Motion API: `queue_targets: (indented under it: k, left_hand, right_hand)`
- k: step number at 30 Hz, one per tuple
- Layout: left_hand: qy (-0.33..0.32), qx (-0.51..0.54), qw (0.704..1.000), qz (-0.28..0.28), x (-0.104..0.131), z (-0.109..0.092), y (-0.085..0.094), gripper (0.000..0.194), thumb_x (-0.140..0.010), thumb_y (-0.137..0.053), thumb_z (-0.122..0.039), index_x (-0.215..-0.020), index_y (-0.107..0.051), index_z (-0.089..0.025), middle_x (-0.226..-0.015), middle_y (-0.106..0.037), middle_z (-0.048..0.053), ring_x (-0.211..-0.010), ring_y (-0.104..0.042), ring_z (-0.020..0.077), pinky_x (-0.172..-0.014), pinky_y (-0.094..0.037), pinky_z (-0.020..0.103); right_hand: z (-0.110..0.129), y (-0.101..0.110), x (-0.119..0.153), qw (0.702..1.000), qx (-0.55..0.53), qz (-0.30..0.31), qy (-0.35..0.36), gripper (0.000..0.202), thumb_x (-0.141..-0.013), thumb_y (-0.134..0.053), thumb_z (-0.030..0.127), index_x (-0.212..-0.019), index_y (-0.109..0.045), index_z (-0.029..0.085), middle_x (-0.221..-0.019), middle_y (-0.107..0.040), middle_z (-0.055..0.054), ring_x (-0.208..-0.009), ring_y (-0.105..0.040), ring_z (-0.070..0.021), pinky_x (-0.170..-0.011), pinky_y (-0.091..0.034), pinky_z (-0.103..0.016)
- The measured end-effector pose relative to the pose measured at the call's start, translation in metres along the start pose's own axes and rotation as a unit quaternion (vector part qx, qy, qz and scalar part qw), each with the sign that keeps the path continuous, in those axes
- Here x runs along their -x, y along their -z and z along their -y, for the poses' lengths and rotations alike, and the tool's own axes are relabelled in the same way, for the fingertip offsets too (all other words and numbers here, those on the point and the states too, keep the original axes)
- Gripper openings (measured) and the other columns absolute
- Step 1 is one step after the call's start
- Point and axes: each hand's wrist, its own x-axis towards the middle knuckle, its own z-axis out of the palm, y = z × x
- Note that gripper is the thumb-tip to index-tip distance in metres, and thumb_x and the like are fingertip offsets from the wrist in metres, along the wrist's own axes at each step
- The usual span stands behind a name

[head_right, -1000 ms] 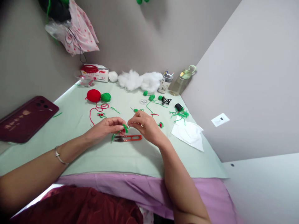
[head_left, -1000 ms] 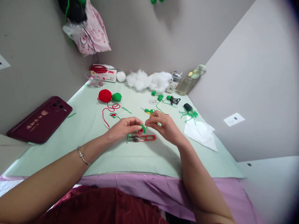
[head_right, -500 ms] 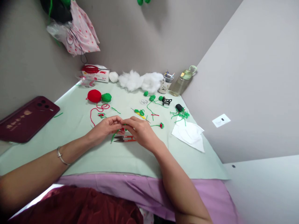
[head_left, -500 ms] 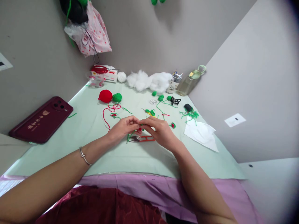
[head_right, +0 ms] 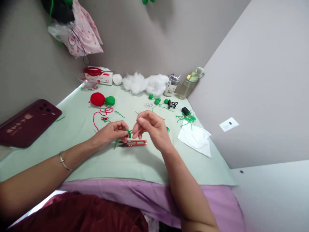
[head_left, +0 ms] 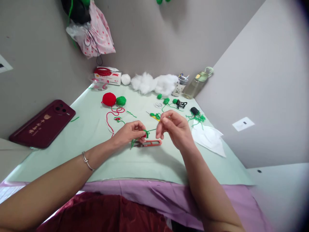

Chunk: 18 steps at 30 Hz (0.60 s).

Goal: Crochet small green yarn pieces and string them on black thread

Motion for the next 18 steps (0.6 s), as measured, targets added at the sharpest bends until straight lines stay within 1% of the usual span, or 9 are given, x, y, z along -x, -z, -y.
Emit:
queue_targets:
  k: [2,4,6,8,10,11,13,15,18]
  left_hand:
    - [0.001,-0.003,1.000,0.005,0.001,-0.001,0.000,0.019,-0.078,-0.073,-0.025,-0.086,-0.057,-0.016,-0.065,-0.069,0.000,-0.060,-0.067,0.0140,-0.064,-0.053,0.028]
    - [-0.008,0.000,1.000,0.017,0.002,-0.003,0.000,0.019,-0.078,-0.073,-0.026,-0.086,-0.059,-0.016,-0.065,-0.069,0.000,-0.060,-0.067,0.0139,-0.062,-0.053,0.027]
    - [-0.014,0.011,1.000,0.020,0.002,-0.004,0.000,0.019,-0.078,-0.074,-0.026,-0.088,-0.061,-0.016,-0.068,-0.070,0.001,-0.063,-0.067,0.0132,-0.066,-0.053,0.027]
    - [-0.016,0.021,1.000,0.010,0.002,-0.003,0.001,0.020,-0.077,-0.076,-0.026,-0.089,-0.065,-0.015,-0.073,-0.071,0.001,-0.069,-0.068,0.0128,-0.073,-0.054,0.027]
    - [-0.015,0.021,1.000,0.004,0.002,-0.002,0.002,0.020,-0.077,-0.077,-0.026,-0.092,-0.067,-0.015,-0.079,-0.072,0.001,-0.075,-0.069,0.0134,-0.078,-0.054,0.027]
    - [-0.015,0.018,1.000,0.005,0.002,-0.001,0.002,0.021,-0.078,-0.076,-0.027,-0.093,-0.068,-0.016,-0.083,-0.072,0.001,-0.078,-0.070,0.0139,-0.080,-0.053,0.028]
    - [-0.016,0.013,1.000,0.014,0.002,-0.001,0.003,0.021,-0.079,-0.075,-0.028,-0.096,-0.069,-0.016,-0.089,-0.072,0.002,-0.083,-0.070,0.0147,-0.083,-0.053,0.029]
    - [-0.023,0.013,0.999,0.018,0.002,-0.001,0.003,0.021,-0.080,-0.075,-0.029,-0.097,-0.069,-0.017,-0.093,-0.072,0.003,-0.085,-0.070,0.0153,-0.086,-0.053,0.030]
    - [-0.030,0.021,0.999,0.017,0.002,-0.002,0.003,0.021,-0.081,-0.074,-0.030,-0.096,-0.068,-0.017,-0.093,-0.072,0.003,-0.085,-0.070,0.0163,-0.089,-0.053,0.033]
  right_hand:
    - [0.004,0.010,-0.003,0.996,-0.043,-0.071,0.034,0.017,-0.091,-0.064,0.035,-0.087,-0.056,0.022,-0.058,-0.054,0.006,-0.049,-0.056,-0.0092,-0.049,-0.047,-0.022]
    - [0.006,0.019,-0.006,0.987,-0.067,-0.132,0.062,0.018,-0.089,-0.067,0.034,-0.084,-0.056,0.021,-0.056,-0.046,0.008,-0.047,-0.049,-0.0069,-0.049,-0.043,-0.020]
    - [0.005,0.025,-0.008,0.987,-0.056,-0.142,0.051,0.016,-0.089,-0.067,0.033,-0.084,-0.057,0.021,-0.057,-0.044,0.007,-0.049,-0.046,-0.0067,-0.048,-0.039,-0.020]
    - [0.003,0.026,-0.008,0.992,-0.004,-0.120,0.030,0.013,-0.091,-0.065,0.032,-0.088,-0.059,0.021,-0.059,-0.047,0.006,-0.051,-0.046,-0.0081,-0.048,-0.036,-0.021]
    - [0.001,0.024,-0.007,0.993,0.084,-0.085,0.016,0.010,-0.092,-0.063,0.032,-0.091,-0.061,0.021,-0.062,-0.053,0.004,-0.055,-0.049,-0.0096,-0.050,-0.037,-0.023]
    - [0.000,0.023,-0.006,0.988,0.137,-0.065,0.017,0.010,-0.092,-0.063,0.031,-0.091,-0.064,0.021,-0.066,-0.057,0.002,-0.059,-0.051,-0.0104,-0.053,-0.038,-0.024]
    - [-0.002,0.020,-0.004,0.967,0.250,-0.022,0.036,0.008,-0.091,-0.064,0.028,-0.089,-0.068,0.021,-0.079,-0.062,-0.001,-0.070,-0.056,-0.0124,-0.061,-0.042,-0.026]
    - [-0.004,0.019,-0.003,0.937,0.342,0.012,0.067,0.008,-0.091,-0.064,0.024,-0.089,-0.072,0.022,-0.089,-0.062,-0.003,-0.080,-0.057,-0.0141,-0.066,-0.043,-0.028]
    - [-0.007,0.020,-0.002,0.901,0.421,0.045,0.094,0.013,-0.093,-0.061,0.020,-0.091,-0.073,0.025,-0.089,-0.058,-0.003,-0.081,-0.056,-0.0148,-0.068,-0.043,-0.029]
